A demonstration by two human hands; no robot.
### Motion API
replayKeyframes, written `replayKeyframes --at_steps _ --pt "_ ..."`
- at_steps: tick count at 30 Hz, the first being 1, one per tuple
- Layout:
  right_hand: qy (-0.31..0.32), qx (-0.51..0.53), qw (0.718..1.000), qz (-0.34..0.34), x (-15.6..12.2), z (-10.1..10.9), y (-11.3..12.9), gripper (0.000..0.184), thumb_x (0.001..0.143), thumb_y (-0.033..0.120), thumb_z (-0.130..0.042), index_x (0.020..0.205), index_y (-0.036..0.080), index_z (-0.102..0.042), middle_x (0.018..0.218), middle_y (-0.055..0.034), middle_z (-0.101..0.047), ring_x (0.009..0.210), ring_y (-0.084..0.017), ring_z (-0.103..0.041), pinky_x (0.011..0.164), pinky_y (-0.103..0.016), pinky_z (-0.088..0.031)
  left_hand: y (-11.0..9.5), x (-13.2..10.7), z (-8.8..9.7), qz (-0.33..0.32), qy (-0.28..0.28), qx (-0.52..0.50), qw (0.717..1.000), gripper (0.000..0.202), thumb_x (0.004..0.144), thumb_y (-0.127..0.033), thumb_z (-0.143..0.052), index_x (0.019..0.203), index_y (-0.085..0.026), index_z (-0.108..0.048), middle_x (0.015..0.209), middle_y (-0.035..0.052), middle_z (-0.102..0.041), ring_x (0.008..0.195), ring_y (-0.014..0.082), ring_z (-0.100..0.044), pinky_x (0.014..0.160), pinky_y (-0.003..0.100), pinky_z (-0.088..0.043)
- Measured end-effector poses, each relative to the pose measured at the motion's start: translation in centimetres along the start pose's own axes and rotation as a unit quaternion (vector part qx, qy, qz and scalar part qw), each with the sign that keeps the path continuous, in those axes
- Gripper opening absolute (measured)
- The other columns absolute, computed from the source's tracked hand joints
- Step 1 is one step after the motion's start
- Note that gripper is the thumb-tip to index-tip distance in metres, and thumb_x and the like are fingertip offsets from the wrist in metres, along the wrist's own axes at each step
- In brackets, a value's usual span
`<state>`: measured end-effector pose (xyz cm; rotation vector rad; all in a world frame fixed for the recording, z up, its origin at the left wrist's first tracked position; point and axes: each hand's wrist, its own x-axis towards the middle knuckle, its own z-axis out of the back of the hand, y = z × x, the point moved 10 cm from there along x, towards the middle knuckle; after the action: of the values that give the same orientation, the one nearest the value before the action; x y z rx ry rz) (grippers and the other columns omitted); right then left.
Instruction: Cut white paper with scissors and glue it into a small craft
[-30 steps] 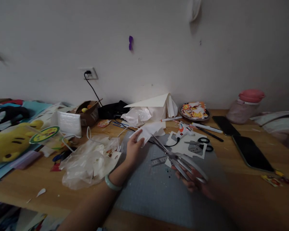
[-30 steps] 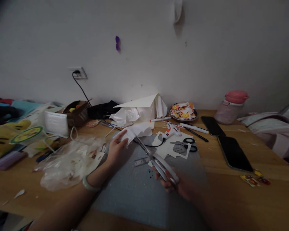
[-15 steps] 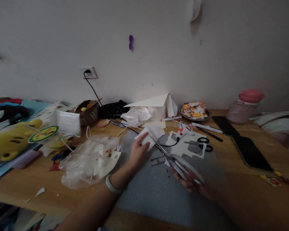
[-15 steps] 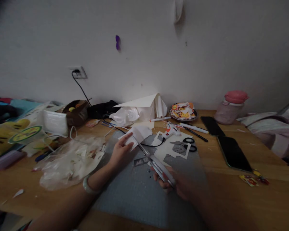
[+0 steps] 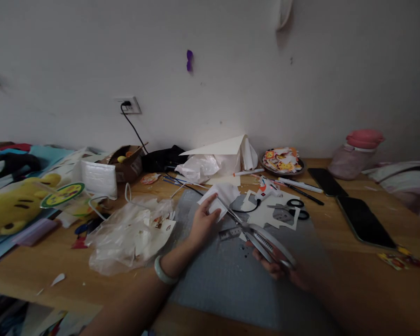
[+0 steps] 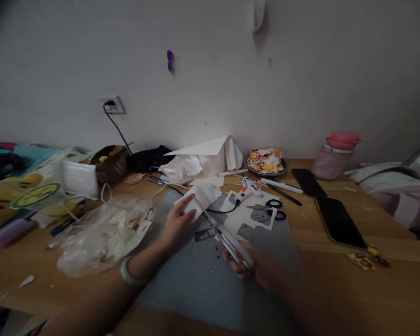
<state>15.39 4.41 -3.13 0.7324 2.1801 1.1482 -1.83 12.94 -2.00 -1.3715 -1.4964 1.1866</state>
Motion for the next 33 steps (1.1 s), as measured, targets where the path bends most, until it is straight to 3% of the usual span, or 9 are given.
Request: replayKeyframes --at_steps 8,13,17,23,28,33 --pt "-0.004 -0.003 1.000 -0.002 0.1 -0.1 -0.1 0.048 0.066 0.057 -0.066 0.098 0.020 -0.066 0.079 -0.0009 -0.050 0.049 -0.002 -0.027 0.042 -0.017 -0.020 -0.4 0.2 0.3 -0.027 0.000 0.014 1.000 0.063 0.061 -0.022 -0.071 0.121 -0.017 -0.055 0.125 0.0103 -0.055 0.083 0.0161 -0.059 0.064 0.023 -0.050" --pt "-0.045 -0.007 0.999 -0.030 0.0 0.0 0.0 0.049 0.063 0.057 -0.067 0.094 0.019 -0.066 0.076 -0.0005 -0.049 0.049 -0.003 -0.028 0.041 -0.017 -0.021 -0.3 0.2 0.2 -0.015 0.013 0.015 1.000 0.069 0.064 -0.024 -0.071 0.129 -0.018 -0.049 0.113 0.0096 -0.061 0.079 0.0167 -0.060 0.064 0.026 -0.051" --pt "-0.028 -0.020 0.999 -0.029 0.0 -0.2 0.1 0.052 0.060 0.056 -0.069 0.095 0.019 -0.065 0.077 0.0001 -0.048 0.050 -0.002 -0.029 0.042 -0.016 -0.024 -0.4 0.2 0.2 -0.018 0.013 0.005 1.000 0.069 0.063 -0.023 -0.071 0.128 -0.018 -0.049 0.109 0.0084 -0.062 0.077 0.0162 -0.060 0.062 0.024 -0.051" --pt "-0.020 -0.035 0.999 -0.028 0.1 0.2 -0.4 0.044 0.068 0.049 -0.066 0.100 0.019 -0.063 0.082 -0.0004 -0.049 0.049 -0.002 -0.030 0.042 -0.016 -0.027 -0.6 0.4 0.3 -0.008 0.013 0.000 1.000 0.071 0.062 -0.022 -0.072 0.128 -0.018 -0.048 0.098 0.0058 -0.064 0.069 0.0134 -0.058 0.058 0.023 -0.050" --pt "-0.045 -0.043 0.997 -0.037 0.1 0.1 0.0 0.040 0.064 0.042 -0.066 0.095 0.017 -0.063 0.079 0.0003 -0.049 0.049 -0.002 -0.031 0.041 -0.016 -0.028 -1.2 0.5 0.4 -0.021 0.013 0.001 1.000 0.071 0.060 -0.022 -0.073 0.127 -0.017 -0.049 0.094 0.0052 -0.065 0.067 0.0127 -0.058 0.057 0.022 -0.049" --pt "-0.017 -0.019 0.999 -0.029 0.2 0.1 -0.1 0.042 0.060 0.036 -0.066 0.097 0.017 -0.062 0.080 0.0007 -0.048 0.049 -0.001 -0.029 0.041 -0.016 -0.028 -1.3 0.7 0.5 -0.031 0.018 -0.010 0.999 0.072 0.060 -0.021 -0.073 0.128 -0.018 -0.049 0.096 0.0052 -0.064 0.069 0.0127 -0.057 0.061 0.023 -0.050"
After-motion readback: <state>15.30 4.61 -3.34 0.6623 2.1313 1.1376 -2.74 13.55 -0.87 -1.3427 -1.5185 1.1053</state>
